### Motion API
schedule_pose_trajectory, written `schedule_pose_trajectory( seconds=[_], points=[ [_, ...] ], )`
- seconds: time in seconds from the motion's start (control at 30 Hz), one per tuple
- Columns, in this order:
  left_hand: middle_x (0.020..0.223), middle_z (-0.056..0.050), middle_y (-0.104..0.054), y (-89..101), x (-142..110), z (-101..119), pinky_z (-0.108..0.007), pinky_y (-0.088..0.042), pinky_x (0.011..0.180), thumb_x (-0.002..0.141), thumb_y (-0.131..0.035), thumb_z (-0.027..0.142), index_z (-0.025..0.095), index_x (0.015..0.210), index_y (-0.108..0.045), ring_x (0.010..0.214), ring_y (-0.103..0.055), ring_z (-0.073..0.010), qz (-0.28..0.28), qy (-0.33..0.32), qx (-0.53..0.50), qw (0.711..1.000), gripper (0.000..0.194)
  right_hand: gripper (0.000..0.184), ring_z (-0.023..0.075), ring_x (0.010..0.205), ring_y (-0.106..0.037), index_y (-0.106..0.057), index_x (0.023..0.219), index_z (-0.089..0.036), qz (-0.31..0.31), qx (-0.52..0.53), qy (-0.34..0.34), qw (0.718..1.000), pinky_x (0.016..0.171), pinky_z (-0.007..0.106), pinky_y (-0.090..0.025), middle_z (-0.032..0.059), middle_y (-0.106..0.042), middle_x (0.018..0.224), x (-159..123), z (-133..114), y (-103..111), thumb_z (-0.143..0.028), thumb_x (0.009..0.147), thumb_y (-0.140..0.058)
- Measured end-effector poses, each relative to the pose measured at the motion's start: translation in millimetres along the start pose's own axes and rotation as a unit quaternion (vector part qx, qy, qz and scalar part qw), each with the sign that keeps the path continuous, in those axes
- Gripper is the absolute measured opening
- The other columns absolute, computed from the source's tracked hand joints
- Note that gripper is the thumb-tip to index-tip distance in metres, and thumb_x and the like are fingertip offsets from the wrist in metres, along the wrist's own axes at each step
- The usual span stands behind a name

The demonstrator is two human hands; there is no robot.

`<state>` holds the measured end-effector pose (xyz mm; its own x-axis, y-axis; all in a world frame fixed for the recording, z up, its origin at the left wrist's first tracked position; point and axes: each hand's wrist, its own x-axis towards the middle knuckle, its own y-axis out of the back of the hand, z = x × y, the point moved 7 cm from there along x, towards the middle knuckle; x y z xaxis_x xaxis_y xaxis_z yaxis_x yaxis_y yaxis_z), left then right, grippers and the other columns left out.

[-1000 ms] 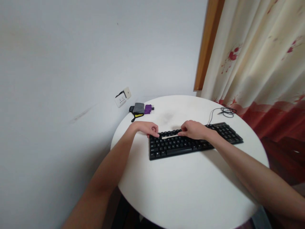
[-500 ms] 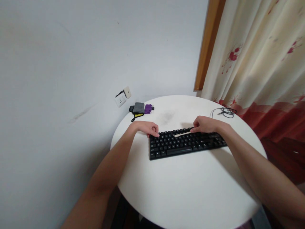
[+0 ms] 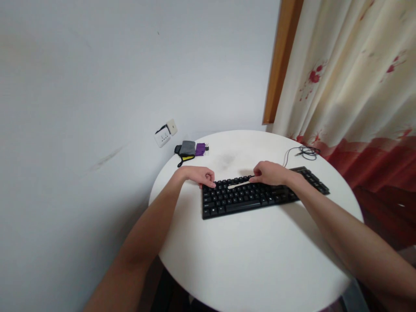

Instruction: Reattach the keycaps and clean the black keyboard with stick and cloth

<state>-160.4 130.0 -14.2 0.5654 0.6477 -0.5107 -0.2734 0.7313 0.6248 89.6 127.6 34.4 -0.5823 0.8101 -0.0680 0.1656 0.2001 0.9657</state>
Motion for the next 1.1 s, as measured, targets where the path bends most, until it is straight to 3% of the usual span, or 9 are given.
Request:
schedule_pose_trajectory(
  seconds=[0.63,1.1],
  points=[
    [0.077,0.000,-0.062,0.0,-1.3,2.0,-0.025,-0.047,0.057,0.069,-0.071,0.063,0.019,0.091,-0.059,0.064,-0.062,-0.0152,-0.004,0.002,-0.009,1.000,0.051,0.037,0.0170,0.069,-0.059,-0.069,0.077,-0.019,-0.018,0.005,-0.005,1.000,0.060,0.028,-0.036,0.0075,-0.069,0.082,2.3,-5.3,-5.0,-0.054,0.083,-0.058],
    [0.078,0.000,-0.063,0.3,-2.8,1.5,-0.025,-0.047,0.057,0.070,-0.070,0.063,0.019,0.091,-0.059,0.064,-0.062,-0.0150,-0.002,-0.001,0.001,1.000,0.051,0.037,0.0178,0.064,-0.059,-0.067,0.070,-0.018,-0.065,0.013,-0.047,0.997,0.057,0.028,-0.036,0.0064,-0.068,0.072,-4.8,30.2,3.1,-0.054,0.079,-0.060]
  ],
)
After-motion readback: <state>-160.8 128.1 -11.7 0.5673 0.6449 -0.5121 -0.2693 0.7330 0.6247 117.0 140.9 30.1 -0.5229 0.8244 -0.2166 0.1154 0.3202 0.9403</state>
